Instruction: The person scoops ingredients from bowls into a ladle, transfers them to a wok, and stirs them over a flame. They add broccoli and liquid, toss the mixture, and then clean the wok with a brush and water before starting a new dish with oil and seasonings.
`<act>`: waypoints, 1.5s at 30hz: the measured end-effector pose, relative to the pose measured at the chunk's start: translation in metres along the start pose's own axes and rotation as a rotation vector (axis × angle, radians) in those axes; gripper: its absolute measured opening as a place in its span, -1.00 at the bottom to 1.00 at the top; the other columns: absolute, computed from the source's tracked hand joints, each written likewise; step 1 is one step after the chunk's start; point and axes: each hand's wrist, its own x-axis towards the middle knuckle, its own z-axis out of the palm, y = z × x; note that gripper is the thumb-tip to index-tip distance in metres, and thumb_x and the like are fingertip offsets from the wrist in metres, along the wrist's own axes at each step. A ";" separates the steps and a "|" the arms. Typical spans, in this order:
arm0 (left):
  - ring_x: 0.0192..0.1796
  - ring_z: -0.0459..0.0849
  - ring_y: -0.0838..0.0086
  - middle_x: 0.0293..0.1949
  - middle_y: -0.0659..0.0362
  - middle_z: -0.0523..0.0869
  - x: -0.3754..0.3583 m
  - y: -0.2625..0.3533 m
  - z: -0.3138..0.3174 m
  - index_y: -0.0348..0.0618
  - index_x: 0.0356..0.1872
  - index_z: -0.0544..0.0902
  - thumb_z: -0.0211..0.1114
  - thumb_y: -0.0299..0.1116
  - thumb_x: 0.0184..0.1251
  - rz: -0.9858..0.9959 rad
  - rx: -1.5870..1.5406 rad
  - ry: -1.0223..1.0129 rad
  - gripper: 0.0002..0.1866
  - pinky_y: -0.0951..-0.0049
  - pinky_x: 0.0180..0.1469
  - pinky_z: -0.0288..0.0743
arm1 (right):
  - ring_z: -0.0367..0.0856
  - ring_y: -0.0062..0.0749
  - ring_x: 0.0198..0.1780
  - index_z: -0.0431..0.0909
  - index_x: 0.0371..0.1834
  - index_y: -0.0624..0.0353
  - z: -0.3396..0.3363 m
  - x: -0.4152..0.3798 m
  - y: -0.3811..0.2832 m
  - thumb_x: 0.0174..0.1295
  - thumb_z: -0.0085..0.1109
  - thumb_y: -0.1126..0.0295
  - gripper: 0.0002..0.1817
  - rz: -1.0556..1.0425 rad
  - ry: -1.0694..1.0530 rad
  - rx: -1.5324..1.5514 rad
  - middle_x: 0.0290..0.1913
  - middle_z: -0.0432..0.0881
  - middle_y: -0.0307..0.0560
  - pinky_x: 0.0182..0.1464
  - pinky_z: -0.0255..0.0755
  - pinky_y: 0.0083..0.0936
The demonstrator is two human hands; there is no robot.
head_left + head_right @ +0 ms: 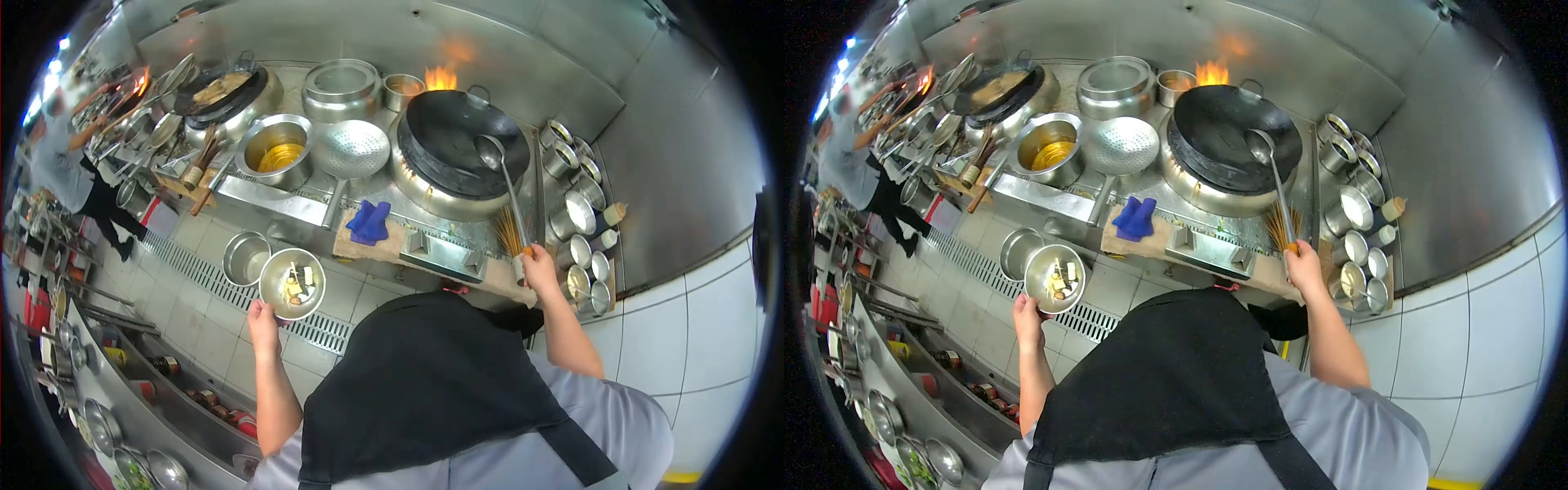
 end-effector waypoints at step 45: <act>-0.52 0.61 0.48 -0.51 0.17 0.55 -0.078 0.029 -0.266 -0.18 -0.43 0.39 0.10 -0.42 0.26 -0.112 -0.259 0.566 -0.88 0.48 -0.50 0.56 | 0.25 -0.53 -0.79 0.30 -0.34 0.14 0.407 -0.172 -0.350 0.32 -0.22 0.41 -0.89 0.485 -1.831 0.919 -0.68 0.28 -0.26 -0.76 0.22 -0.52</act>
